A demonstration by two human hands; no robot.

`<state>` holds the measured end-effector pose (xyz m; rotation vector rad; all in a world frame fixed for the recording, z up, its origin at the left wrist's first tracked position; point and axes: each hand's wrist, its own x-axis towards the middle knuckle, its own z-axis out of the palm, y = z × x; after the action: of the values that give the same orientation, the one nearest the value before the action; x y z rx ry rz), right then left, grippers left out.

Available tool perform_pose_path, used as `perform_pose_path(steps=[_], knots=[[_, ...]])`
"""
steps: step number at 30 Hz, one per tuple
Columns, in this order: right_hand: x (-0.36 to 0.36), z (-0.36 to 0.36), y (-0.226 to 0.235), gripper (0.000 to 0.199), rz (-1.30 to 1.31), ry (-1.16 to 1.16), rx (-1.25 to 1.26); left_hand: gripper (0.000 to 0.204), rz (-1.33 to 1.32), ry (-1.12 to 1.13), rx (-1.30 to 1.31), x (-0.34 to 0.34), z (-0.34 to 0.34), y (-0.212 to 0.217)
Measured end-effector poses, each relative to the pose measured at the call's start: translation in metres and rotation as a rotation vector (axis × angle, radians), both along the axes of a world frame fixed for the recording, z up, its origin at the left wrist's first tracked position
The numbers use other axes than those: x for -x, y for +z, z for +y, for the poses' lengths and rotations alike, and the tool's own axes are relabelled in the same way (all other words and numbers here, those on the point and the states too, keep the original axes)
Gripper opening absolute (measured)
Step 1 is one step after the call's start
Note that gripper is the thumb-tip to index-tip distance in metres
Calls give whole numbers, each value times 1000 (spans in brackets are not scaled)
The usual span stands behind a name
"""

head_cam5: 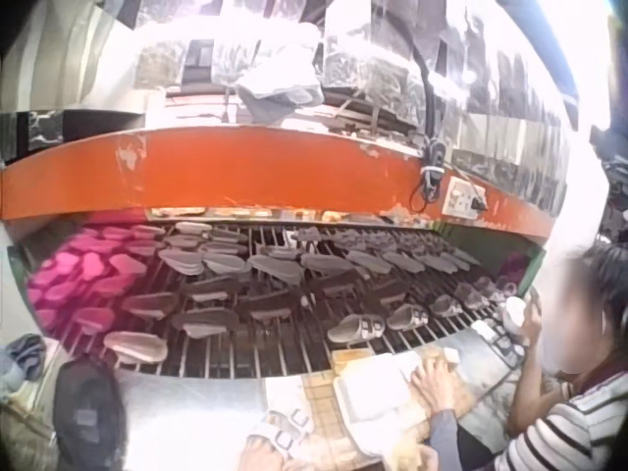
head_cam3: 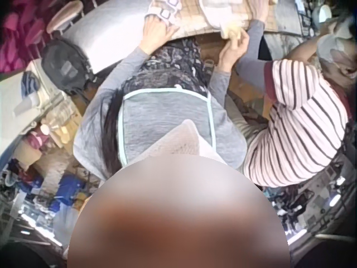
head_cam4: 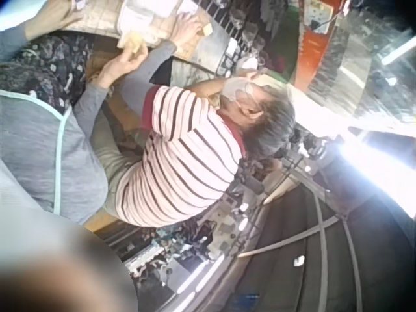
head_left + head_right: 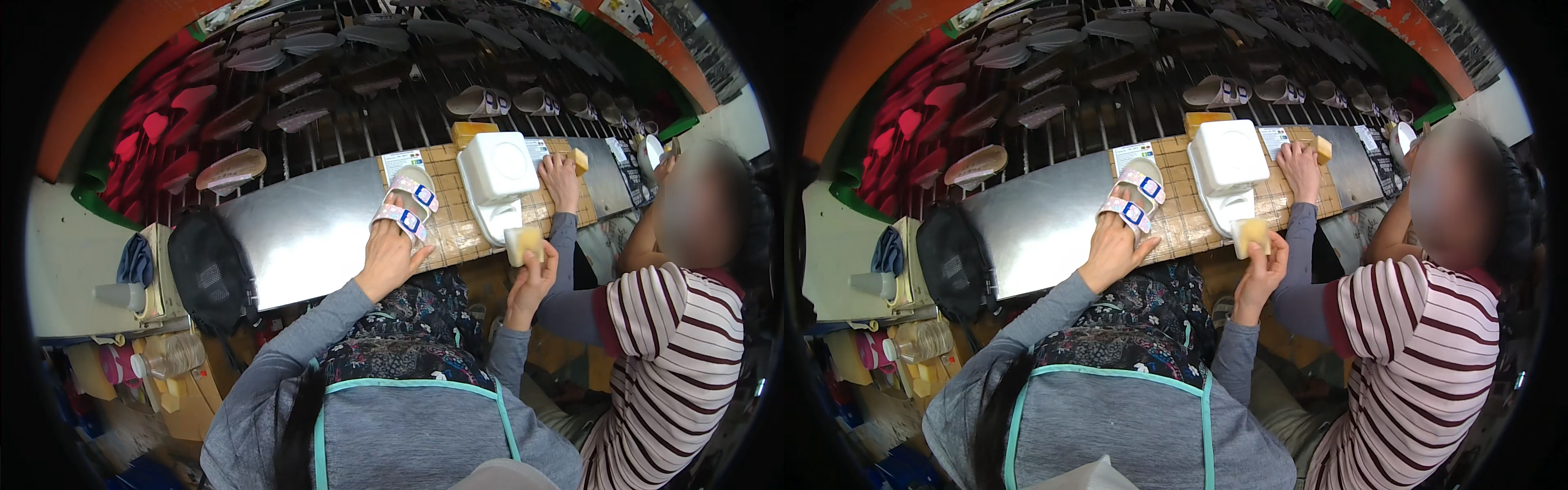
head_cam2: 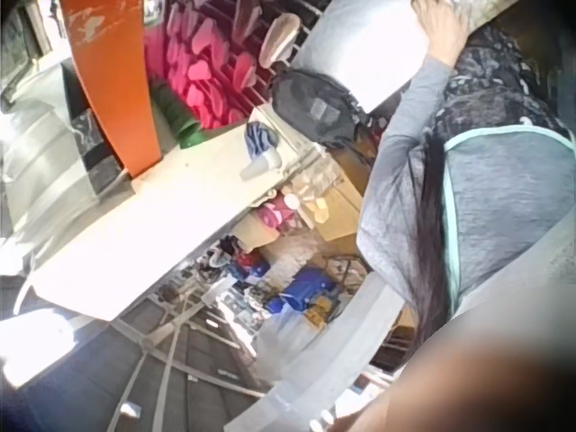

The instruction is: The person repeatedly wipes the soles of white slippers with a yellow sponge. They pick up each slipper from a rack, rub the bottom surface, and return it to the rack. Another person is visible in the background performing a similar task.

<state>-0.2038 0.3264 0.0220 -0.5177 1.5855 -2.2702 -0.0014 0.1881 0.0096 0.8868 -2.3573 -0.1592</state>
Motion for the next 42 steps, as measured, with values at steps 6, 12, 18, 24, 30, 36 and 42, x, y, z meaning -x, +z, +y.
perform_pose_path(steps=[6,12,18,24,30,36,42], knots=[[-41,-17,35,49,18,322,192,55,738,-306,-1308,-6,-19,14],[-88,-40,74,44,738,309,0,61,1453,-671,-2021,-40,6,34],[-119,-48,83,42,934,570,-69,57,1536,-531,-1946,-81,15,34],[-126,-62,81,49,944,393,20,59,1447,-523,-1881,-93,24,42],[-120,-60,86,48,952,410,-1,58,1361,-514,-1793,-90,28,49],[-111,-60,83,46,936,378,8,58,1380,-497,-1756,-81,30,52],[-100,-52,87,44,1001,474,46,56,1394,-509,-1834,-61,17,60]])
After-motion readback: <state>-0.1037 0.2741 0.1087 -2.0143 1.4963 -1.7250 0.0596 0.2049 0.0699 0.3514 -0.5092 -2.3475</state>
